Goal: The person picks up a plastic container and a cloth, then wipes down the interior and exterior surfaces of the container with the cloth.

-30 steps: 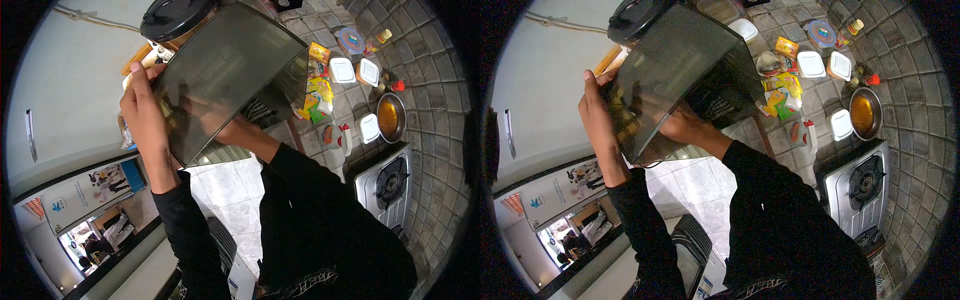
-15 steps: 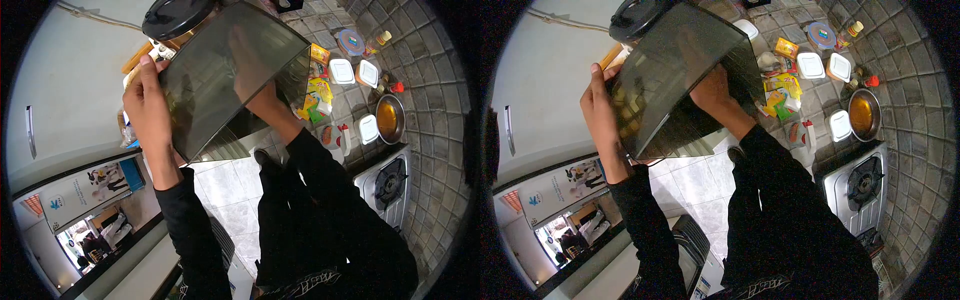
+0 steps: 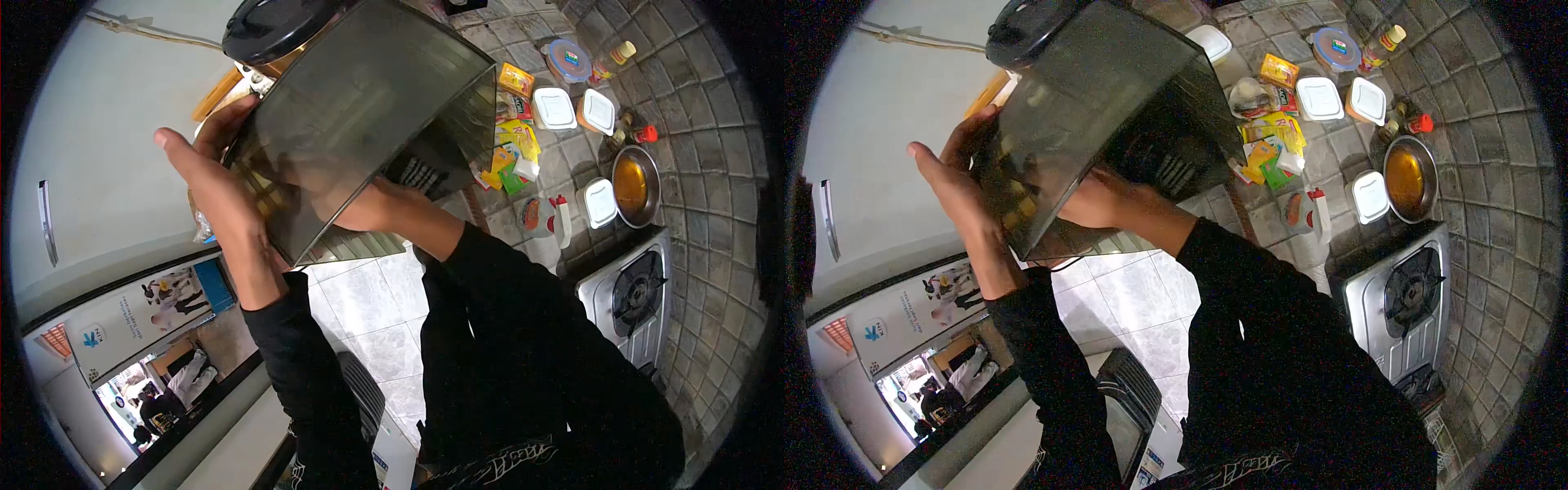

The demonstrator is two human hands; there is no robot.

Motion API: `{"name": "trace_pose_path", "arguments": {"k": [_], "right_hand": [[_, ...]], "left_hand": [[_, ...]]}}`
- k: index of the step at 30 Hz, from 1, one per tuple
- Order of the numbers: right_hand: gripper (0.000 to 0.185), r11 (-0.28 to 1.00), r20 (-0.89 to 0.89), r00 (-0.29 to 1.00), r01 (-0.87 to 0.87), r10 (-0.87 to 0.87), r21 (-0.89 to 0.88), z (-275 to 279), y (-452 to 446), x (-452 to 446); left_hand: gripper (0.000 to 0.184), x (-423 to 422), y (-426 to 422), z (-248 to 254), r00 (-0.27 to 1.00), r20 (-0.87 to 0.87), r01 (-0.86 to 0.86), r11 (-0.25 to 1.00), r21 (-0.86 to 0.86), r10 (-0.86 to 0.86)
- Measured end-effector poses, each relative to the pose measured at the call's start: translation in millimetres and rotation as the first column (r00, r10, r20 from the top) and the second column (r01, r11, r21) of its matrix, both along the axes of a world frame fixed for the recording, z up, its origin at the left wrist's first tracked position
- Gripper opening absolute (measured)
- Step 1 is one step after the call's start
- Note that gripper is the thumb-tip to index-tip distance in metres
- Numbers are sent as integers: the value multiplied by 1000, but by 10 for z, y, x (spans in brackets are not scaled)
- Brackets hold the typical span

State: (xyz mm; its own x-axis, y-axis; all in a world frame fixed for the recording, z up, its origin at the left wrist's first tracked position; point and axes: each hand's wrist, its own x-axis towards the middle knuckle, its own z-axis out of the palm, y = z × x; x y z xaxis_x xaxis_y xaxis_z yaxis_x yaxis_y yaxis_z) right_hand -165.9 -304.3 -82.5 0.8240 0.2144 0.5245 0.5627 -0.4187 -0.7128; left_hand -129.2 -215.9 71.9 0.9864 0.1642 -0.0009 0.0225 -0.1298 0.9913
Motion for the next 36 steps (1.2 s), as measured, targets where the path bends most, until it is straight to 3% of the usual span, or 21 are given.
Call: {"name": "trace_pose_path", "arguments": {"k": [2,4,8,10,13,19,24,28,31,33,34,35,36], "right_hand": [[36,994,-86,993,-85,79,-67,47,-53,-12],[33,997,83,996,14,-20,72,97,-52,-76],[32,993,148,988,32,-49,117,236,-231,-381],[45,987,-102,985,-130,140,94,398,-372,-622],[47,975,-188,963,-167,194,149,445,-454,-937],[63,967,-227,948,-190,225,167,346,-459,-1382],[87,865,-293,897,-164,331,474,82,-174,-1501],[91,842,-238,913,-173,331,510,-66,-41,-1460],[89,884,-275,910,-170,310,436,49,-162,-1302],[85,956,-481,827,-229,291,185,204,-297,-1182],[82,978,-387,900,-202,202,42,213,-310,-1113],[82,979,-386,900,-203,201,38,233,-343,-1039],[84,948,-489,847,-299,210,-109,259,-386,-958]], "left_hand": [[100,3,20,11,1000,-16,2,1000,20,-2],[105,26,82,-30,999,6,48,992,116,-49],[102,93,133,-89,997,55,51,992,112,-58],[103,93,127,-90,995,74,51,989,139,-62],[103,103,153,-101,992,79,81,981,175,-96],[101,61,75,-59,999,37,33,989,141,-38],[99,45,67,-56,998,46,28,990,141,-35],[97,63,99,-74,998,46,26,991,130,-32],[97,78,122,-94,998,54,23,982,187,-34],[97,103,159,-110,998,48,42,985,167,-50],[97,109,170,-111,997,44,63,987,148,-70],[97,107,165,-107,997,46,62,988,144,-69],[97,101,151,-102,997,38,57,991,125,-62]]}}
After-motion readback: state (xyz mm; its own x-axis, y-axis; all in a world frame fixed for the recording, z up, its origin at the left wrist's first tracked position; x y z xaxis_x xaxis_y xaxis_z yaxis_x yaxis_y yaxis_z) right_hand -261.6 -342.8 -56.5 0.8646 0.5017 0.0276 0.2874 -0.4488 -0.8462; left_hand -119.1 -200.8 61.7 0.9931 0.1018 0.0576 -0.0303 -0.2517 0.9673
